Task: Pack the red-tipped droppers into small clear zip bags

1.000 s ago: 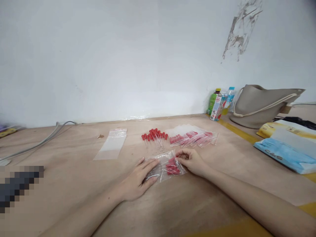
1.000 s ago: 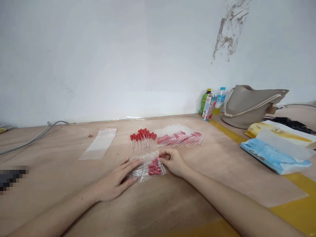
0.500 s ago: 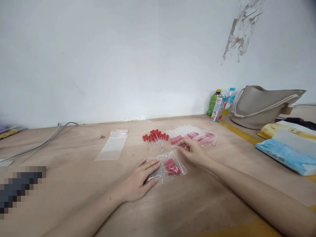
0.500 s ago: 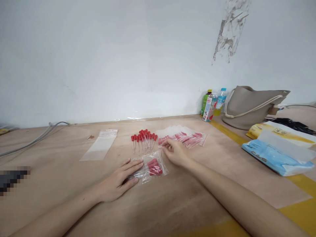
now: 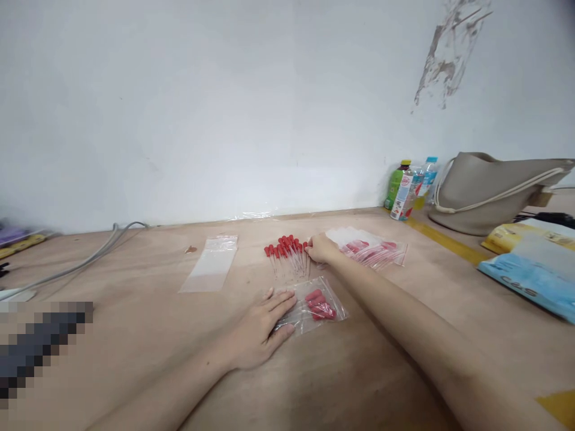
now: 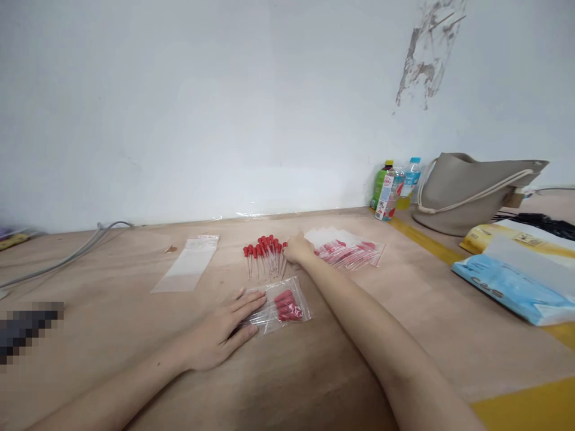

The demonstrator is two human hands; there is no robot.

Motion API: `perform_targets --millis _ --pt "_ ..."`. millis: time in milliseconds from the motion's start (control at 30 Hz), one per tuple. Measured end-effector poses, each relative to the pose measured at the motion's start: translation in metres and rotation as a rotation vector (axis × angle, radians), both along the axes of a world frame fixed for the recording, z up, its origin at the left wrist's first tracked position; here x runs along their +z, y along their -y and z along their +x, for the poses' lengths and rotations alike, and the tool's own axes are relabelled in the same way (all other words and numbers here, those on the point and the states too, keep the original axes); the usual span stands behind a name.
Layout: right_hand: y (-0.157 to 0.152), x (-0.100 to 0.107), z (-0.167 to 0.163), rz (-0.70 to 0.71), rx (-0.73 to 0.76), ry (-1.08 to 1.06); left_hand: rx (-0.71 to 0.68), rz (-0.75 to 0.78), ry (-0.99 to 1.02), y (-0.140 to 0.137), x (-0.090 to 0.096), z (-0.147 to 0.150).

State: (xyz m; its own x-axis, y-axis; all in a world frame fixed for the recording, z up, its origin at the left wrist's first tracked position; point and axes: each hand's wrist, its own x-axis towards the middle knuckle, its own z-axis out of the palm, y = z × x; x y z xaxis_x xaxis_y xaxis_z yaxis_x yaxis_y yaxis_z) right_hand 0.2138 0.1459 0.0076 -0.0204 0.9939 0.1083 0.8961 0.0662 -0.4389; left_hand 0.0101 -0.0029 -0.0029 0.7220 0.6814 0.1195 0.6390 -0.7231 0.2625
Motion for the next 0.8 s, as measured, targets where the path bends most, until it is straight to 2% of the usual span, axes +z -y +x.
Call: perform_targets --millis 100,233,333,400,500,633,800 --pt "-0.003 0.000 0.005 -0.023 0.028 -0.124 0.006 -0.001 0.000 -0.001 0.000 -0.001" --pt "0.007 0.004 0.020 0.038 0.051 -0.336 0.015 -0.013 -0.005 -0.002 0.000 -0.002" --pt "0.031 0.003 0.043 0.182 0.012 -0.559 0.006 -0.002 -0.003 -0.001 0.000 -0.001" --pt "0.051 -0.003 0.060 0.347 -0.036 -0.878 -0.003 0.001 -0.004 -0.001 0.000 -0.001" --pt "0.075 -0.017 0.079 0.421 -0.099 -1.106 -0.003 -0.002 -0.016 0.000 0.001 0.000" --pt "0.086 -0.034 0.081 0.321 -0.179 -1.241 0.003 0.003 -0.027 0.001 0.003 0.000" --pt "0.088 -0.036 0.062 0.169 -0.165 -1.388 0.004 0.003 -0.017 0.000 0.001 0.000"
